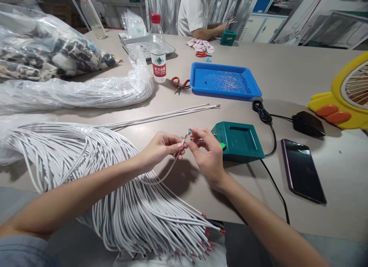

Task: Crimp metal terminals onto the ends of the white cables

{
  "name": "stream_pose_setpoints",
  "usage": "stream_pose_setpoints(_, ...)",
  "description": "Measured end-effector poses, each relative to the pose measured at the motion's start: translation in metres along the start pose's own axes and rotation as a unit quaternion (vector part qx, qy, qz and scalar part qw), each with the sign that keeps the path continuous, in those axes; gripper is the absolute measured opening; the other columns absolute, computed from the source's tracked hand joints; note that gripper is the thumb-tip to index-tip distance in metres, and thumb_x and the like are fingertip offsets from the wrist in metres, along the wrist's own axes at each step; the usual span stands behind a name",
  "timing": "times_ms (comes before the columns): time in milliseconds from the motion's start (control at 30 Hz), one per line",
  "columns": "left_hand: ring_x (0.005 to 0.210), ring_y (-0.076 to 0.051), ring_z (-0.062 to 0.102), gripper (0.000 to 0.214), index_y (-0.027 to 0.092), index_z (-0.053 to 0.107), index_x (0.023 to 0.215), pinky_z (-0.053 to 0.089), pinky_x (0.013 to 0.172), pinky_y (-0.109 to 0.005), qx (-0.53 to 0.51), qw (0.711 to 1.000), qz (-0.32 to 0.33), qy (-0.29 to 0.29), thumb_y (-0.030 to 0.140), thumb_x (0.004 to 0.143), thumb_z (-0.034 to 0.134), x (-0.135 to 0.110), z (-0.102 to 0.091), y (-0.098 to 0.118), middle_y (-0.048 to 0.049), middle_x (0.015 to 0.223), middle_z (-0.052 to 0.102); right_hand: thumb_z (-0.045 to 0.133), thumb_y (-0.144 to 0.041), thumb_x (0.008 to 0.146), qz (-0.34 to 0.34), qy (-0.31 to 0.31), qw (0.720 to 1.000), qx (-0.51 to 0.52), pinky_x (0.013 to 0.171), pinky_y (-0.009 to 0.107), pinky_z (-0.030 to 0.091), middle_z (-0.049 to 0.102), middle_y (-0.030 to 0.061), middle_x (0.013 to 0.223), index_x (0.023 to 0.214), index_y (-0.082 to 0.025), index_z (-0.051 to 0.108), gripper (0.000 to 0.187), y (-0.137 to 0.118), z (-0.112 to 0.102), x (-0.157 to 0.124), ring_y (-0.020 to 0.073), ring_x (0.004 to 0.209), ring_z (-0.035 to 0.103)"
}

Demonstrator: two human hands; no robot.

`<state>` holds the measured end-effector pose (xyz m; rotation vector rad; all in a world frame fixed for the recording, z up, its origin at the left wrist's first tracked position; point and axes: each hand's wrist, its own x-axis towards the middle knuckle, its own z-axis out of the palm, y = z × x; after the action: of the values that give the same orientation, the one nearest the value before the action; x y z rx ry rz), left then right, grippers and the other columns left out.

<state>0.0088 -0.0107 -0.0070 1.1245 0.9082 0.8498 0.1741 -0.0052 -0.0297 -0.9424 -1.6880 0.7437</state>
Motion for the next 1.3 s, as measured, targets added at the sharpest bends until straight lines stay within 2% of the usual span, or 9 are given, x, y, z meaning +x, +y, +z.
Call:
stream_pose_setpoints(200,0.056,-0.011,0.057,0.02,0.008,0.068,0.071,0.045,0.058,-0.025,-0.008,1.0,-0.007,0.009,0.027,0.076,0.067,0.0002,0.0,0.0024,-0.0027,0.06,0.06,0.057,-0.015,0.084,-0.027,-0.01,1.0,0.003,0.059,0.024,0.05,0.059,0.0024,0.091,0.109,-0.027,0.063,0.029,0.0007,0.0002,0.0007,0.0128,0.082,0.058)
stream_pose_setpoints(367,0.055,-0.011,0.057,0.02,0.008,0.068,0.07,0.046,0.058,-0.025,-0.014,1.0,-0.015,0.012,0.027,0.075,0.069,-0.0001,-0.0005,0.0023,-0.0035,0.06,0.062,0.056,-0.016,0.084,-0.017,-0.024,1.0,0.003,0.056,0.024,0.05,0.058,0.0034,0.094,0.109,-0.026,0.063,0.028,-0.0002,-0.0006,0.0022,0.0122,0.077,0.057)
stream_pose_setpoints(767,0.058,-0.011,0.058,0.018,0.008,0.068,0.073,0.046,0.059,-0.024,-0.046,0.999,-0.018,-0.004,0.025,0.076,0.069,-0.0003,-0.0015,0.0003,-0.0036,0.062,0.062,0.06,-0.014,0.081,-0.049,0.015,0.998,-0.023,0.055,0.025,0.049,0.061,0.0028,0.088,0.096,-0.022,0.067,0.018,-0.0004,-0.0001,0.0021,0.0108,0.07,0.056)
stream_pose_setpoints(1067,0.058,-0.01,0.057,0.015,0.009,0.07,0.074,0.044,0.059,-0.023,-0.039,0.999,-0.011,0.002,0.024,0.076,0.068,0.001,-0.0025,0.0008,-0.0026,0.063,0.06,0.062,-0.012,0.079,-0.049,0.017,0.999,-0.01,0.056,0.024,0.047,0.059,0.0013,0.085,0.087,-0.019,0.064,0.011,-0.0004,-0.0005,0.0014,0.0104,0.071,0.055)
stream_pose_setpoints(1300,0.054,-0.01,0.056,0.015,0.009,0.068,0.068,0.043,0.055,-0.023,-0.034,0.999,-0.025,0.026,0.023,0.071,0.072,0.0,-0.0015,0.0018,-0.0017,0.057,0.059,0.054,-0.011,0.082,-0.023,-0.007,1.0,0.014,0.059,0.024,0.049,0.056,0.0032,0.091,0.1,-0.02,0.059,0.021,-0.0045,-0.0017,0.0008,0.0125,0.08,0.056)
